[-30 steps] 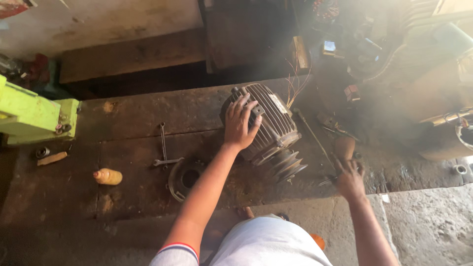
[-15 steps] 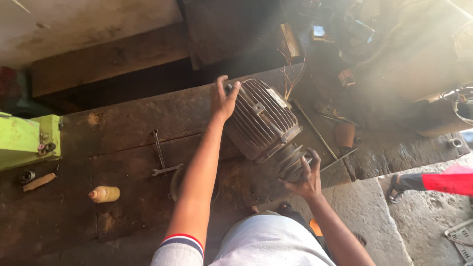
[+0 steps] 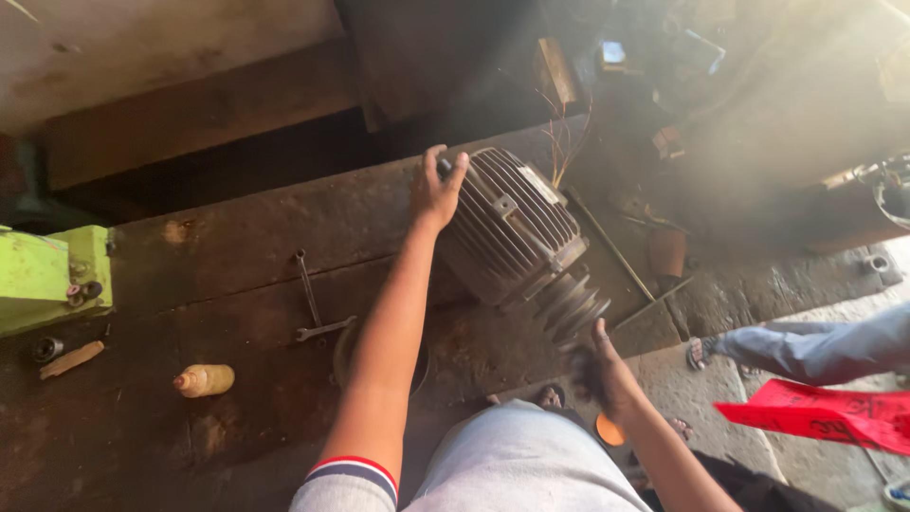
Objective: The person uses a T-handle wrench to loosen a nut on the shaft of an electric motor. After removing the nut, they detach a pulley from the shaft and place it on the workbench.
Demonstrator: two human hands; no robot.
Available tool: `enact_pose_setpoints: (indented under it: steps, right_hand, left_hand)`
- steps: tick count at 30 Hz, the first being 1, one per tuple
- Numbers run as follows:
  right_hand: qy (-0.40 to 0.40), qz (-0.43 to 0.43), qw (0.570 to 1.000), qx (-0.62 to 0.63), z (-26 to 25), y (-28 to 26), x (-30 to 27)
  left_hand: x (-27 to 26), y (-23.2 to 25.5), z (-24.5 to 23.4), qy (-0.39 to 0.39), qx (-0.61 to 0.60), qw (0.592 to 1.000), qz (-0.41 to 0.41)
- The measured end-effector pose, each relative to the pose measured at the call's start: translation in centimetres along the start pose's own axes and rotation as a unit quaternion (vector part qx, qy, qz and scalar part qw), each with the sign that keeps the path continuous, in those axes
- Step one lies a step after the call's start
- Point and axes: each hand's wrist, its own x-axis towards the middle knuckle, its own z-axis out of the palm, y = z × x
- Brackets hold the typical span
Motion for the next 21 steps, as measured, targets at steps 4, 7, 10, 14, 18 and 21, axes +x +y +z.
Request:
enact_pose_setpoints:
  steps: [4,7,10,14,18,21]
  right_hand:
    - [0.200,-0.424,0.768,-0.435,0.6,-3.7,-0.4]
    - [0.148,-0.561,0.625,-0.522,2.0,-5.8,0.9]
    - [0.136,-0.444,0.783,-0.415,3.6,-4.6,2.8]
    - [0.096,-0.420,0.852,-0.299,2.4,-1.6,5.0]
    - [0.185,-0.350,0.841,-0.369,-2.4,-1.8,7.1]
    - [0.285,-0.291,0.723,-0.559,-6.2,-2.8,7.6]
  left_hand:
    - [0.0,0.0,0.0,0.006,-0.005,1.000,0.008]
    - [0.2,0.3,-0.1,0.010,-0.002,1.000,0.004]
    - [0.0,0.2,-0.2,0.018,-0.008,1.000,0.016]
    - [0.1,-0.1,0.1,0.024,-0.005,0.999,0.020]
    - [0.0,-0.4,0.7,0.114,-0.009,0.990,0.080]
    - [-1.8,-0.9,0.9,0.200,-0.015,0.974,0.101]
